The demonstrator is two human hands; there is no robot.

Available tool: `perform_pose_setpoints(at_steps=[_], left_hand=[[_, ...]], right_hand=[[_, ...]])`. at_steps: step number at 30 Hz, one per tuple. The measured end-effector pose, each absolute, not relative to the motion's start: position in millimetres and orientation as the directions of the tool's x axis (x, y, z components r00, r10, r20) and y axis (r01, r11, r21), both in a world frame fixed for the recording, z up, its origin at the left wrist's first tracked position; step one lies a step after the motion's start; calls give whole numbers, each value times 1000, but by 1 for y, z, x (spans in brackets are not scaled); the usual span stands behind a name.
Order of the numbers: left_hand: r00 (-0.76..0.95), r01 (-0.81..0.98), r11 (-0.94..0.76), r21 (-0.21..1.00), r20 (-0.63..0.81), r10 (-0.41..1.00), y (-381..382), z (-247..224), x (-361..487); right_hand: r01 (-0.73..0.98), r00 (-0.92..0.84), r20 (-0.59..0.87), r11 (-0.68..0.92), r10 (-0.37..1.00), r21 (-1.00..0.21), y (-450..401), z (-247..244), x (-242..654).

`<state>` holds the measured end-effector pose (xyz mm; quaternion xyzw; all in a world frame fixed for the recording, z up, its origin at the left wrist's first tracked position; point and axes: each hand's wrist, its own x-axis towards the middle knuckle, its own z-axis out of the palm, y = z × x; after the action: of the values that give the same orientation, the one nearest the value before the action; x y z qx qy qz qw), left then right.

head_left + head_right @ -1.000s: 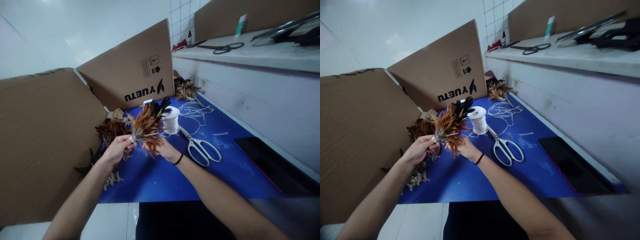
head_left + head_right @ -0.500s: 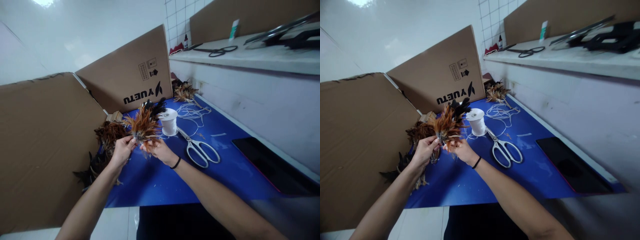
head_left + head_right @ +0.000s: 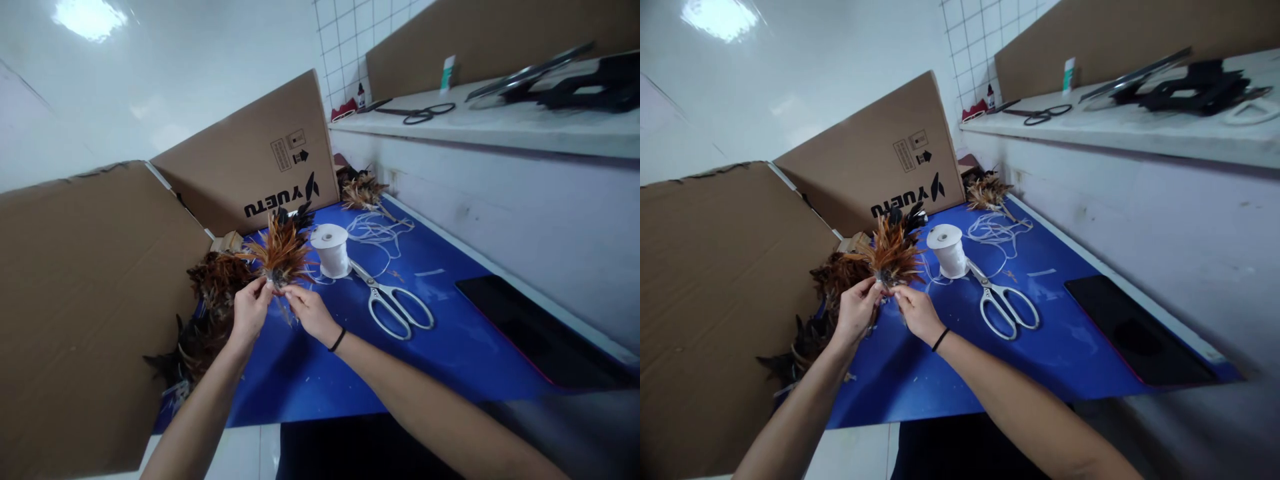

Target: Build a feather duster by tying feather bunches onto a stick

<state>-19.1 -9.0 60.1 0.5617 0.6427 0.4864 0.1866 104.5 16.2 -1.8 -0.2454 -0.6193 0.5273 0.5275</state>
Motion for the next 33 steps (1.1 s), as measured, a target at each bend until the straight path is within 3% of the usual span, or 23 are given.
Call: perform_pose_setpoints(at_steps=[6, 9, 16, 20, 25, 33], left_hand=[[-209, 836, -107, 538, 492, 845, -7, 50, -18], [-155, 882, -137, 450, 554, 818, -7, 45, -16], [-44, 921, -214, 326, 631, 774, -9, 37, -13], [10, 932, -257, 253, 694, 720, -7, 32, -12], [65, 949, -278, 152, 766, 639, -6, 25, -7], [103, 962, -260, 82, 774, 625, -13, 18, 4]], right_hand=[[-203, -197, 520, 484, 831, -851, 19, 4, 109], [-188, -176, 479, 448, 860, -874, 20, 8, 110], [-270, -235, 267, 201, 935, -942, 25, 7, 109], [-155, -102, 276, 259, 956, -953, 28, 7, 108], [7, -69, 298, 299, 952, -954, 27, 10, 109], [-228, -86, 208, 184, 974, -956, 28, 8, 107]])
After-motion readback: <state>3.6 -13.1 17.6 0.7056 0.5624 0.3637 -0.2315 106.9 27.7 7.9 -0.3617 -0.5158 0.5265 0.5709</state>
